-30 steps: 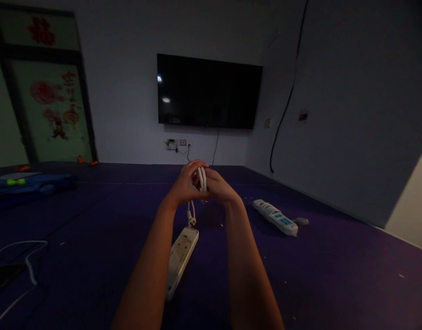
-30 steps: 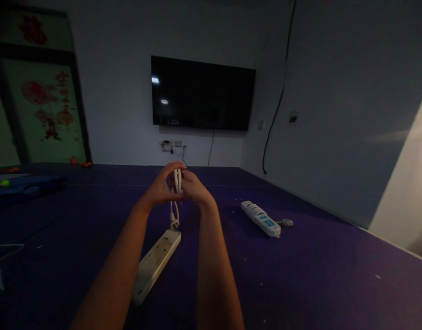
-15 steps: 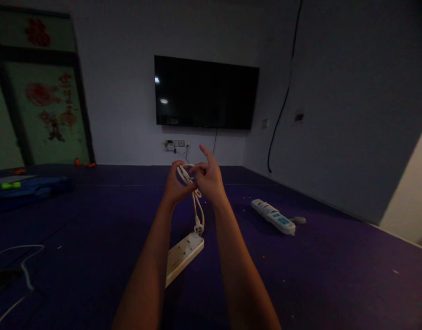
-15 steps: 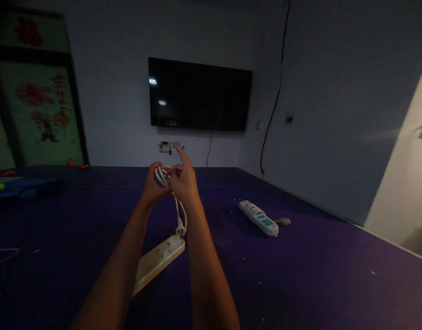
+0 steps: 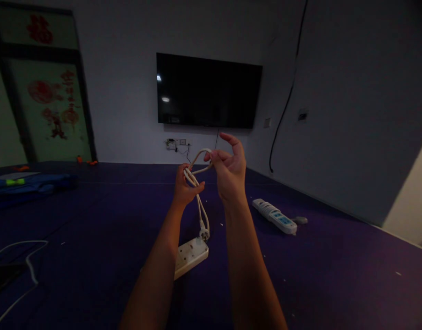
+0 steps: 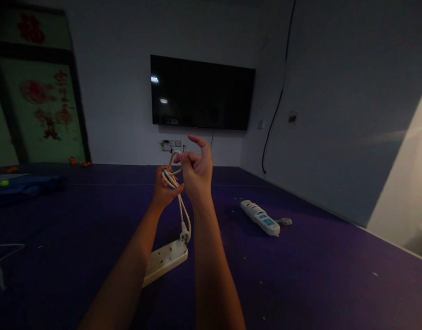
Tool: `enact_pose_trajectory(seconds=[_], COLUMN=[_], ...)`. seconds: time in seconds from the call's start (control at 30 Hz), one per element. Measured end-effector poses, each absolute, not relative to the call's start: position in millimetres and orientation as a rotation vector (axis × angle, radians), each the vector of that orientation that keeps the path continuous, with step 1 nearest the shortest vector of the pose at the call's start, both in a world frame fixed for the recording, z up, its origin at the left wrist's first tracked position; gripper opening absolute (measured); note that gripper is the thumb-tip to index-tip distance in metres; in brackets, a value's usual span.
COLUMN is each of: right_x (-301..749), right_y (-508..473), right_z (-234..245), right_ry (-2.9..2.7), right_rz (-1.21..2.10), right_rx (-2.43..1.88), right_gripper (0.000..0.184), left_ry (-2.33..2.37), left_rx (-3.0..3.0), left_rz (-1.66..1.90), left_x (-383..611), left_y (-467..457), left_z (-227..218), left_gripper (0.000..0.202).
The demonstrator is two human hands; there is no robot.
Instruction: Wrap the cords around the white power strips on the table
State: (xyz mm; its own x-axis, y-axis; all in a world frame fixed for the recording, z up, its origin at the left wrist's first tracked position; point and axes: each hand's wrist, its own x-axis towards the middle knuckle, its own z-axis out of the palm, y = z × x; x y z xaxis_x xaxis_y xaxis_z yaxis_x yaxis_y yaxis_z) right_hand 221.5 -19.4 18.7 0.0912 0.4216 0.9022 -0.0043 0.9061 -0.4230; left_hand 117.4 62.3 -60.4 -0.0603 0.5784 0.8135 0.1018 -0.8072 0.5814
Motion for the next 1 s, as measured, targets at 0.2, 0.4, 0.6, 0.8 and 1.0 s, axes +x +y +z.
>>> enact_pose_trajectory(seconds=[0.2, 0.4, 0.6, 0.8, 1.0], right_x=[226.9, 239.5, 241.7, 235.4, 222.5], right_y=[-36.4, -29.6, -25.2, -30.0, -28.6], right_z=[24.5, 25.2, 24.4, 25.7, 23.2], right_ry=[-1.428, -1.39, -1.375, -1.405, -1.383], right_rz=[0.339, 0.35, 0.34, 0.273, 0.249], right_rx=[-0.348, -0.357, -0.335, -0.326, -0.33], right_gripper=[0.036, 0.036, 0.035, 0.027, 0.02], left_ry=[0.633, 0.657, 0.731, 0.69, 0.711], left_rx=[1.779, 1.872, 1.942, 1.85, 1.896], left_rz=[1.92, 1.777, 1.639, 1.607, 1.691], left_x=[121.7, 116.4, 110.9, 110.6, 113.8], left_y=[59.5, 53.4, 37.7, 40.3, 53.4], left_z=[-61.5, -47.8, -25.9, -29.7, -44.7], left_gripper=[0.063, 0.075, 0.036, 0.038, 0.043])
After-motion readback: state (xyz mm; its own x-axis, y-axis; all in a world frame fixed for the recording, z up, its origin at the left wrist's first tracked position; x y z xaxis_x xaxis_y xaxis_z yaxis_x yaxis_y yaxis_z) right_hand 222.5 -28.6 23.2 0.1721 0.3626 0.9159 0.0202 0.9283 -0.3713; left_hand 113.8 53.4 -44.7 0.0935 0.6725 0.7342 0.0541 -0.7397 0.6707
